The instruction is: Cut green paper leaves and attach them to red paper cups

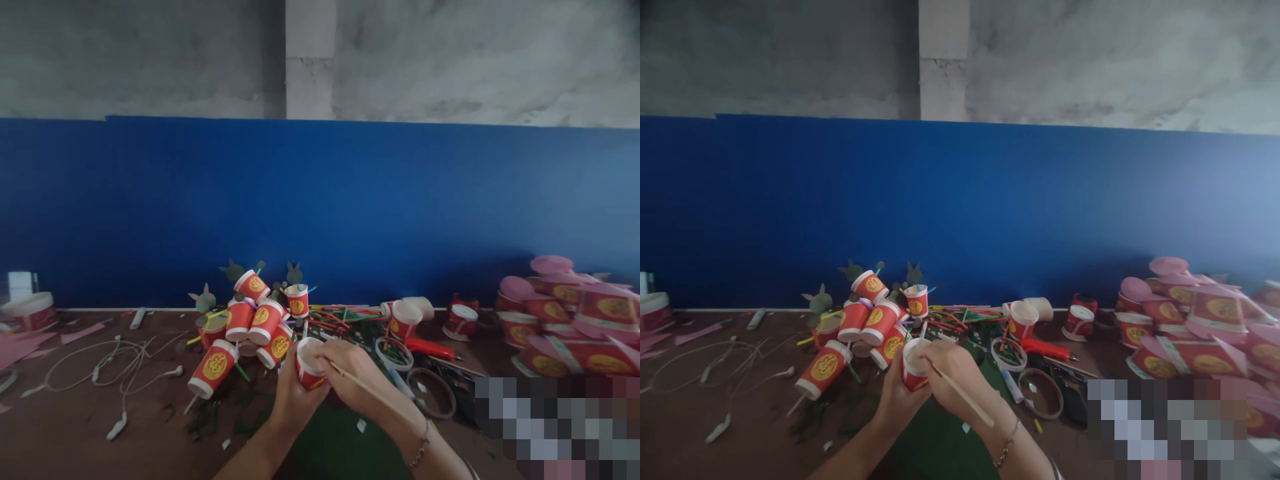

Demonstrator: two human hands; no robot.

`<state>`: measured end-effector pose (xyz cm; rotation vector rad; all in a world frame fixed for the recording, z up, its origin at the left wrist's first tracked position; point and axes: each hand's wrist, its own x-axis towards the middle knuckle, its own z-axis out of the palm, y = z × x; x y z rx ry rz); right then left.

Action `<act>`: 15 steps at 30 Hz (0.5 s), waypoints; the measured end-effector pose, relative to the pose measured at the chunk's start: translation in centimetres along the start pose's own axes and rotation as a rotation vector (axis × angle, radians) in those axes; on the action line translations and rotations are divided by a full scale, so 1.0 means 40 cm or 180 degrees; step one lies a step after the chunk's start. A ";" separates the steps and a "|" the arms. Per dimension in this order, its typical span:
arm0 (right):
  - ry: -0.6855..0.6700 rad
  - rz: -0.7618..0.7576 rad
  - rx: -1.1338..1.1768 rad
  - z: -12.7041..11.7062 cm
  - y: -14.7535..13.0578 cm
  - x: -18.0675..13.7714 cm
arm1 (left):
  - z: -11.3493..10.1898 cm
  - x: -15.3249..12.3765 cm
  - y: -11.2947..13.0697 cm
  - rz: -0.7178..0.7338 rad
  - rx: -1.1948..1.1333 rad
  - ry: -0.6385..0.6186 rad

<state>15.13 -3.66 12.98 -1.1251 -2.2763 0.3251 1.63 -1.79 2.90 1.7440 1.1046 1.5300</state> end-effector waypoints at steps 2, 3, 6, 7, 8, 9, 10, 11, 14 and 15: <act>0.0065 -0.0066 -0.0068 0.016 -0.001 0.003 | 0.000 0.001 -0.005 0.0006 0.0163 0.0122; 0.0085 -0.0069 -0.0059 0.023 0.001 0.004 | 0.000 0.002 -0.008 0.0013 0.0249 0.0168; 0.0139 0.0006 -0.0001 0.038 0.009 0.009 | 0.001 0.003 -0.011 0.0054 0.0428 0.0228; 0.0147 0.0043 0.0000 0.042 0.012 0.010 | 0.002 0.003 -0.010 0.0067 0.0468 0.0229; 0.0166 0.0089 -0.0017 0.045 0.015 0.012 | 0.002 0.003 -0.008 0.0078 0.0507 0.0222; 0.0200 0.0147 -0.0040 0.049 0.017 0.013 | 0.002 0.003 -0.005 0.0088 0.0549 0.0216; 0.0236 0.0210 -0.0063 0.052 0.018 0.014 | 0.002 0.002 -0.003 0.0101 0.0590 0.0217; 0.0259 0.0273 -0.0079 0.056 0.019 0.015 | 0.003 0.001 0.000 0.0120 0.0635 0.0225; 0.0284 0.0440 -0.0120 0.063 0.015 0.016 | 0.004 -0.002 0.002 0.0194 0.0784 0.0321; 0.0281 0.0470 -0.0133 0.064 0.013 0.016 | 0.005 -0.003 0.001 0.0229 0.0827 0.0352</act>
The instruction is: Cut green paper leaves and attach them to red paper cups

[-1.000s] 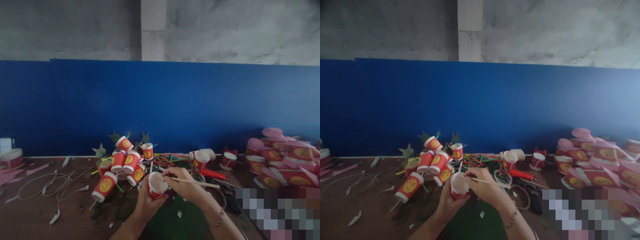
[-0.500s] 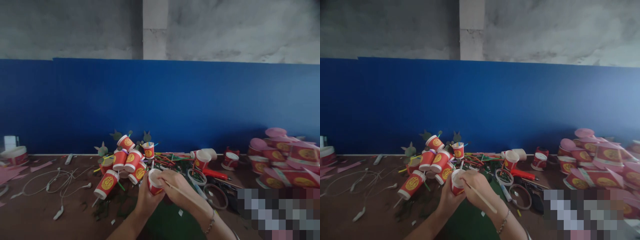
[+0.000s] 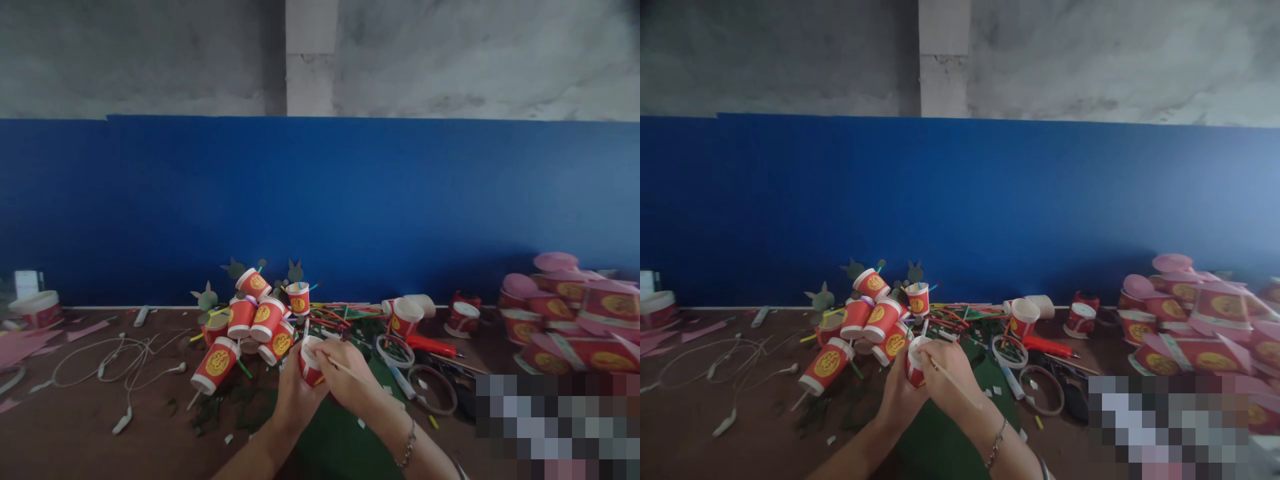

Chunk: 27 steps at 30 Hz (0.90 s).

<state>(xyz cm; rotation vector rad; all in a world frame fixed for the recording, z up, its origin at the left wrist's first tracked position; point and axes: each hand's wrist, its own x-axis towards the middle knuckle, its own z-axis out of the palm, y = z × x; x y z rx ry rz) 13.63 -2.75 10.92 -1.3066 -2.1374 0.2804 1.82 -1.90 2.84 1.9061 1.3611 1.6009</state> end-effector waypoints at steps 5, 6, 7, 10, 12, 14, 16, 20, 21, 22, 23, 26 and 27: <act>-0.0011 0.0137 -0.0043 -0.001 -0.013 -0.006 | 0.004 -0.004 -0.008 0.0153 0.0097 0.0019; -0.0038 0.0178 -0.0043 -0.001 -0.014 -0.006 | 0.005 -0.005 -0.010 0.0162 0.0107 0.0008; -0.0052 0.0216 -0.0042 -0.001 -0.014 -0.006 | 0.006 -0.005 -0.011 0.0159 0.0119 -0.0008; -0.0017 0.0241 0.0000 -0.001 -0.014 -0.005 | 0.006 -0.005 -0.014 0.0128 0.0141 -0.0045; -0.0028 0.0233 0.0078 -0.002 -0.013 -0.003 | 0.004 -0.005 -0.014 0.0126 0.0129 -0.0082; -0.0086 0.0232 0.0153 -0.003 -0.013 -0.002 | 0.001 -0.004 -0.012 0.0124 0.0121 -0.0096; -0.0076 0.0212 0.0181 -0.004 -0.012 -0.001 | 0.000 -0.004 -0.010 0.0102 0.0134 -0.0082; -0.0071 0.0292 0.0276 -0.003 -0.011 -0.001 | 0.003 -0.005 -0.011 0.0039 0.0117 -0.0042; -0.0095 0.0351 0.0304 -0.003 -0.012 -0.001 | 0.004 -0.005 -0.012 0.0022 0.0105 -0.0034; -0.0106 0.0398 0.0318 -0.003 -0.014 -0.002 | 0.006 -0.006 -0.013 0.0008 0.0086 -0.0022; -0.0091 0.0426 0.0321 -0.002 -0.017 -0.002 | 0.006 -0.006 -0.013 0.0001 0.0057 -0.0004; 0.0022 0.0479 0.0295 0.003 -0.028 -0.002 | 0.006 -0.007 -0.014 0.0022 -0.0086 0.0014; 0.0045 0.0505 0.0280 0.006 -0.031 -0.002 | 0.006 -0.007 -0.015 0.0030 -0.0122 0.0008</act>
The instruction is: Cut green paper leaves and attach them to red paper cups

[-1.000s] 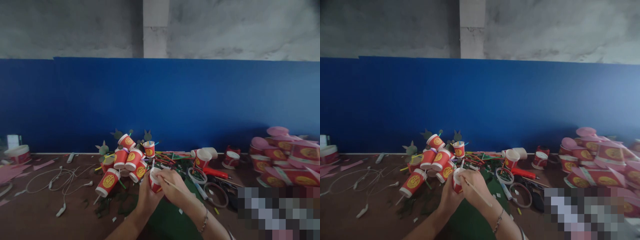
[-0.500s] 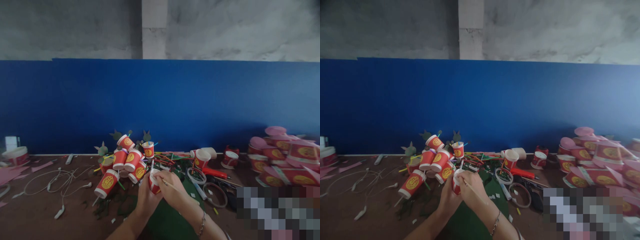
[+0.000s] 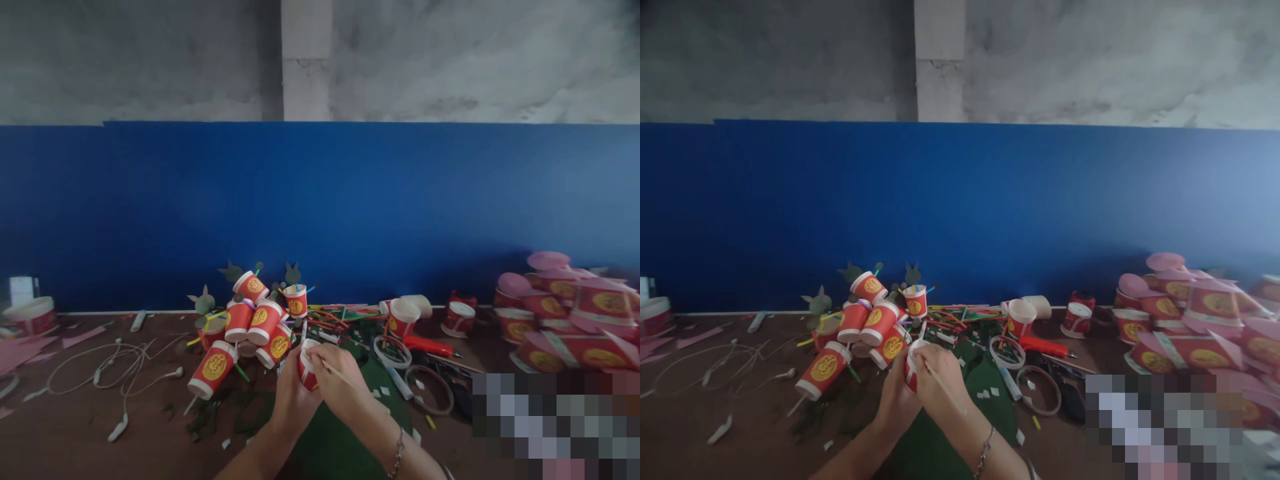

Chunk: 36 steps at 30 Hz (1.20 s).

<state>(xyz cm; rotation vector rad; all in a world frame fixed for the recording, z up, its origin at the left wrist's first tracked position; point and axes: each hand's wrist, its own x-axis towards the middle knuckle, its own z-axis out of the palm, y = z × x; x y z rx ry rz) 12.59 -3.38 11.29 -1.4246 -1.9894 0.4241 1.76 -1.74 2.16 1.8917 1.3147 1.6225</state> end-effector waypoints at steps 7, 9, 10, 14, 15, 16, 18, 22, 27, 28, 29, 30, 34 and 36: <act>0.0234 -0.0088 0.0483 0.027 0.019 0.004 | -0.003 0.004 -0.010 -0.0096 0.0163 -0.0059; 0.0281 0.0072 0.0692 0.032 0.028 0.007 | -0.003 0.005 -0.009 -0.0096 0.0240 -0.0042; 0.0302 0.0137 0.0750 0.033 0.032 0.009 | -0.003 0.005 -0.008 -0.0096 0.0262 -0.0024; 0.0286 0.0118 0.0704 0.034 0.034 0.011 | -0.004 0.006 -0.007 -0.0071 0.0236 0.0019; 0.0280 0.0070 0.0628 0.035 0.033 0.010 | -0.003 0.006 -0.007 -0.0039 0.0225 0.0018; 0.0285 0.0018 0.0534 0.036 0.030 0.009 | -0.003 0.005 -0.009 -0.0005 0.0207 0.0010; 0.0331 -0.0062 0.0373 0.040 0.025 0.005 | -0.002 0.003 -0.012 0.0011 0.0180 0.0012; 0.0316 0.0252 0.0287 0.050 0.022 0.005 | 0.003 -0.004 -0.010 0.0024 0.0192 -0.0117; -0.0056 0.0153 0.0333 0.012 0.021 0.007 | 0.006 -0.002 -0.002 -0.0005 -0.0074 -0.0099; -0.0135 0.0091 0.0386 -0.006 0.017 0.005 | 0.006 0.001 -0.003 0.0006 -0.0135 -0.0074; -0.0111 0.0021 0.0444 -0.026 0.011 0.001 | 0.005 0.005 -0.004 -0.0008 -0.0194 -0.0057; -0.0046 -0.0046 0.0414 -0.047 0.004 -0.004 | 0.005 0.009 -0.005 -0.0053 -0.0246 -0.0031; 0.0368 -0.0379 -0.0091 -0.116 -0.028 -0.034 | 0.001 0.019 -0.004 -0.0264 -0.0452 0.0154; 0.0308 -0.0479 -0.0269 -0.126 -0.044 -0.052 | 0.000 0.015 0.001 -0.0320 -0.0667 0.0159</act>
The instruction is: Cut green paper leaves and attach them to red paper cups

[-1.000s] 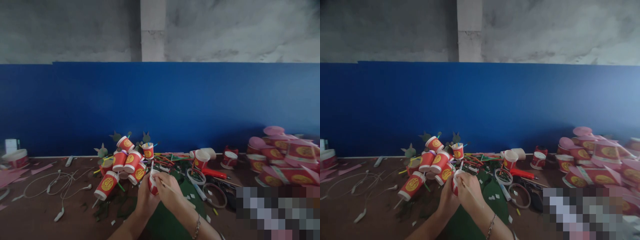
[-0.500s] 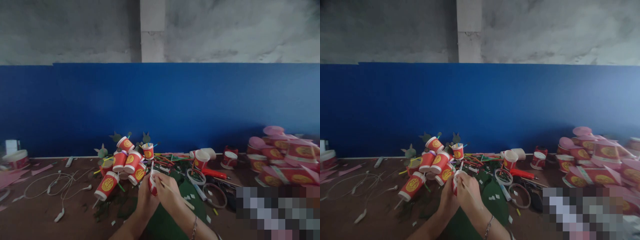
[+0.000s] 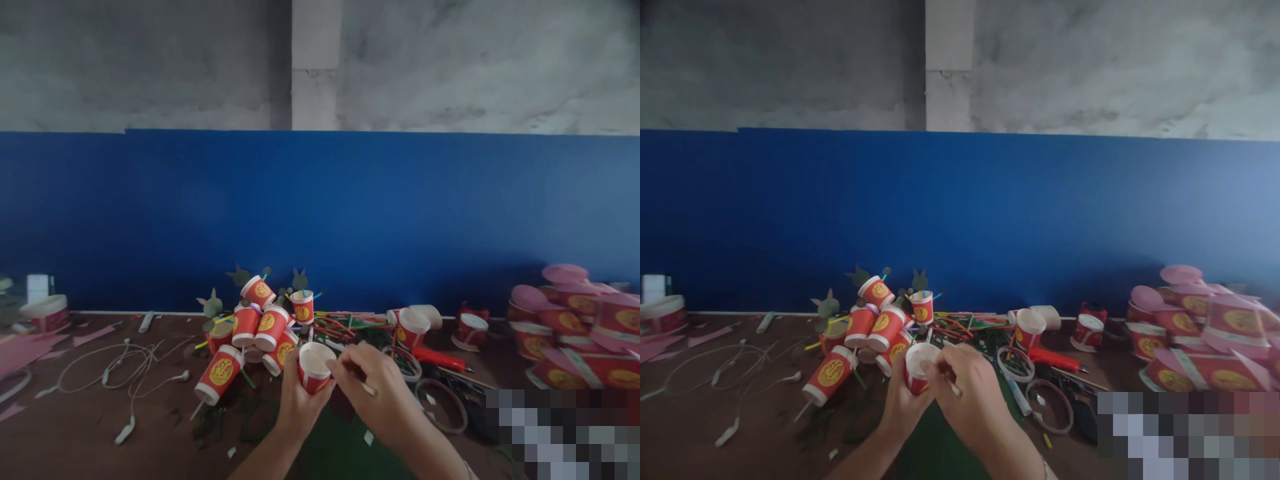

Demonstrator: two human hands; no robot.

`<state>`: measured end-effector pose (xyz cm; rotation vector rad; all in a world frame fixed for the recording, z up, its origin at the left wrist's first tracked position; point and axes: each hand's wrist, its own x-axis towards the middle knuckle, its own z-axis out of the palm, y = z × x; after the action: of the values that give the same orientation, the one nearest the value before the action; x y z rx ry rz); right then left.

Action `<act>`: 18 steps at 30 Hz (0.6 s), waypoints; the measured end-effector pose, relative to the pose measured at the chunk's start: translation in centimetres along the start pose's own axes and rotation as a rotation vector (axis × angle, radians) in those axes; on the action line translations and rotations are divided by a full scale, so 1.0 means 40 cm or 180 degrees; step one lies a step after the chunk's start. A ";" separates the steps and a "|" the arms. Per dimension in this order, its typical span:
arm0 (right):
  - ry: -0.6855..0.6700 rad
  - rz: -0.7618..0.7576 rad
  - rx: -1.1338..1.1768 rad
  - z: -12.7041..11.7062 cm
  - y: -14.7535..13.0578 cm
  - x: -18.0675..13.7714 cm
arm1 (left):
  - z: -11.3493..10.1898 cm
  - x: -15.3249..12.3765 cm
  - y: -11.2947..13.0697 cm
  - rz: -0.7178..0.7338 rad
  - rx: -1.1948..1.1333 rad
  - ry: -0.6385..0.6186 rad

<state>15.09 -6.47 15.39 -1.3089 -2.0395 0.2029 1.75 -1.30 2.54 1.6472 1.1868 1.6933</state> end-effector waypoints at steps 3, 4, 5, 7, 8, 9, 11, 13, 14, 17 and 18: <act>-0.0489 -0.0432 -0.0162 0.013 -0.025 -0.020 | -0.001 -0.018 0.006 -0.0056 -0.0524 -0.0228; -0.0637 -0.0508 -0.0210 0.020 -0.031 -0.024 | -0.002 -0.025 0.007 -0.0042 -0.0674 -0.0325; -0.0720 -0.0515 -0.0244 0.025 -0.037 -0.027 | -0.003 -0.032 0.006 -0.0008 -0.0767 -0.0403; -0.0767 -0.0470 -0.0142 0.024 -0.042 -0.027 | -0.005 -0.040 0.004 0.0086 -0.0788 -0.0463; -0.0799 -0.0469 0.0043 0.018 -0.040 -0.025 | -0.006 -0.042 0.002 0.0126 -0.0769 -0.0450; -0.0863 -0.0475 0.0322 0.008 -0.035 -0.021 | -0.007 -0.042 0.000 0.0164 -0.0749 -0.0442; -0.1001 -0.0240 0.1017 -0.013 -0.011 -0.007 | -0.008 -0.039 -0.002 0.0240 -0.0668 -0.0413; -0.0560 0.0297 0.1330 -0.023 0.031 0.014 | -0.009 -0.033 0.001 0.0388 -0.0496 -0.0298; -0.0229 0.0617 0.1319 -0.021 0.057 0.026 | -0.009 -0.031 0.005 0.0478 -0.0389 -0.0243; -0.0126 0.1385 0.1384 0.017 0.130 0.055 | -0.011 -0.028 0.020 0.0686 -0.0227 -0.0292; -0.0358 0.1553 0.1642 0.035 0.147 0.061 | -0.012 -0.030 0.025 0.0729 -0.0224 -0.0378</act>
<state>17.96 -1.28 12.69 -1.4436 -1.5626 0.9716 1.69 -2.89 2.78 1.8700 0.9014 1.7225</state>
